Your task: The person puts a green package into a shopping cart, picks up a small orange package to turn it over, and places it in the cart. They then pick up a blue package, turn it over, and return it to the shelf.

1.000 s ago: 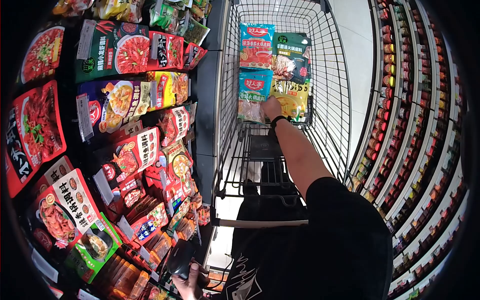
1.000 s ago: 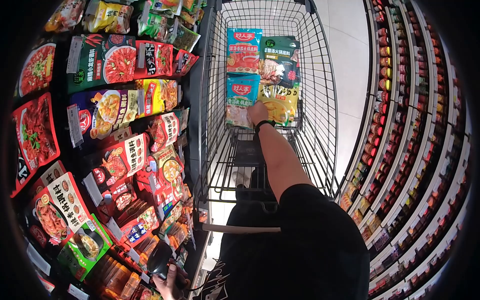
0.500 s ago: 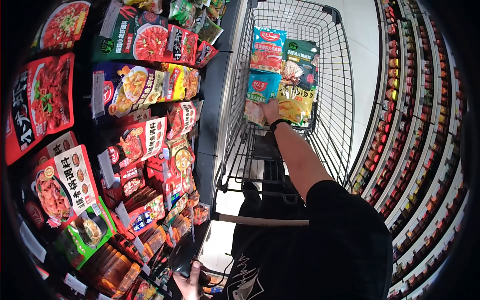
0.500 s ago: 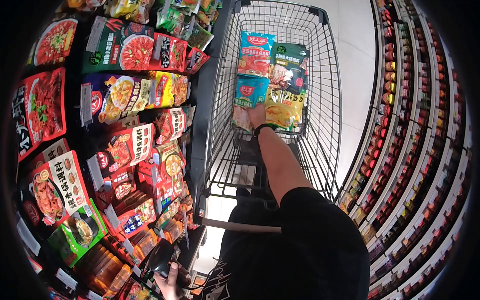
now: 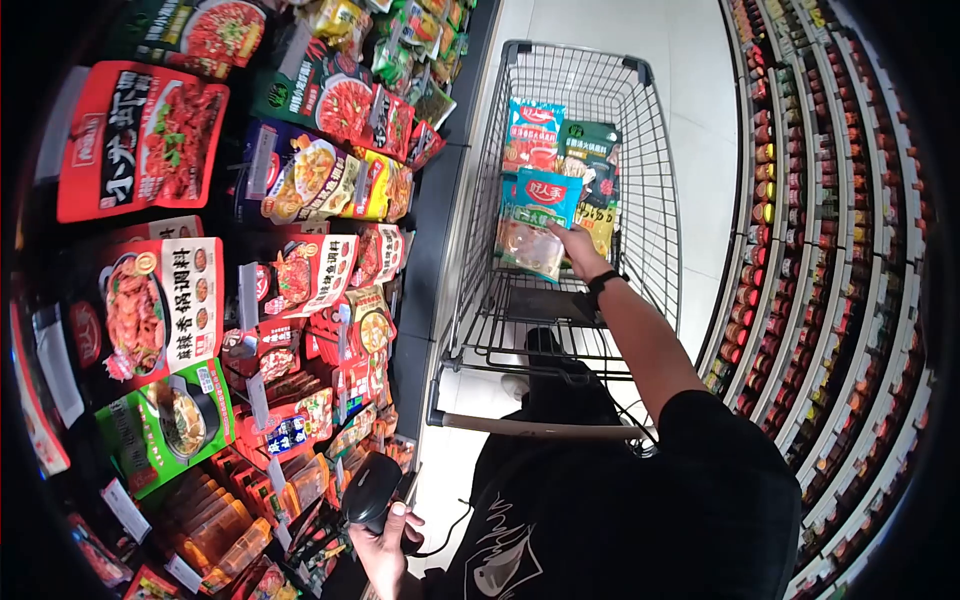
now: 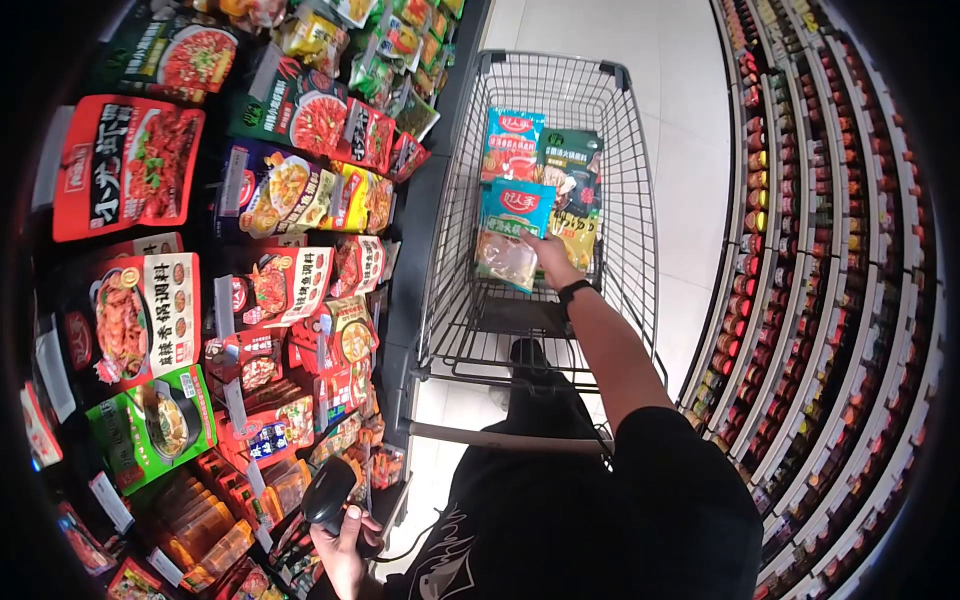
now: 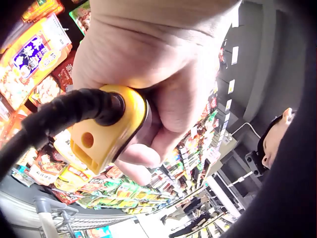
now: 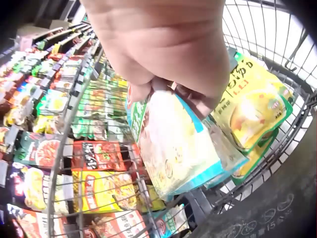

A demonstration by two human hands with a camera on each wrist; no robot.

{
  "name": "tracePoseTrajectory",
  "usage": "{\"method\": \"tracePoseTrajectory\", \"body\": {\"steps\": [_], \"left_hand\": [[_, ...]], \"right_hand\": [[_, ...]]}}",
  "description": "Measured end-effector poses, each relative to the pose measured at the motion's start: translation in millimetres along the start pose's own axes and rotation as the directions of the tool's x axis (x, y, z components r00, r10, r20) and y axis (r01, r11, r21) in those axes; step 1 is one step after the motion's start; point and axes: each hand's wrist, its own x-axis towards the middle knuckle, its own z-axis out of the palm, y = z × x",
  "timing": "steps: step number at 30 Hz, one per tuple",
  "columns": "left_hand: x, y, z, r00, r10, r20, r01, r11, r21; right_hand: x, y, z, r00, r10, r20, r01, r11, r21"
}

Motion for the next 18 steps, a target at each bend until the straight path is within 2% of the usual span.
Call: {"method": "tracePoseTrajectory", "body": {"steps": [1,2,5,6,8,11,14,18], "left_hand": [[-2,-2,0,0.999,0.035,-0.007,-0.036,0.999,-0.021],[-4,-4,1,0.997,0.069,-0.016,-0.07,0.997,-0.043],[-14,-14,-2,0.992,0.12,-0.043,-0.124,0.984,-0.126],[-18,-22,-5,0.99,0.135,-0.043,-0.14,0.98,-0.143],[-26,-40,-15,0.985,0.169,-0.033,-0.172,0.967,-0.188],[-43,-63,-28,0.977,0.21,-0.04,-0.213,0.937,-0.278],[-60,-92,-44,0.959,0.278,-0.058,-0.283,0.913,-0.294],[-92,-137,-65,0.953,0.28,-0.114,-0.303,0.889,-0.344]], "right_hand": [[-17,-15,-2,1.0,0.019,0.014,-0.02,0.998,0.054],[-29,-28,-3,0.999,-0.024,0.039,0.022,0.998,0.054],[-60,-60,-10,0.999,-0.024,-0.045,0.025,0.999,0.023],[-80,-74,-6,0.995,-0.08,-0.053,0.08,0.997,-0.007],[-132,-105,8,0.994,-0.098,0.039,0.097,0.995,0.008],[-195,-128,29,0.966,-0.235,0.107,0.234,0.972,0.013],[-261,-144,53,0.96,-0.238,0.147,0.246,0.968,-0.041],[-353,-145,87,0.928,-0.249,0.276,0.277,0.959,-0.064]]}}
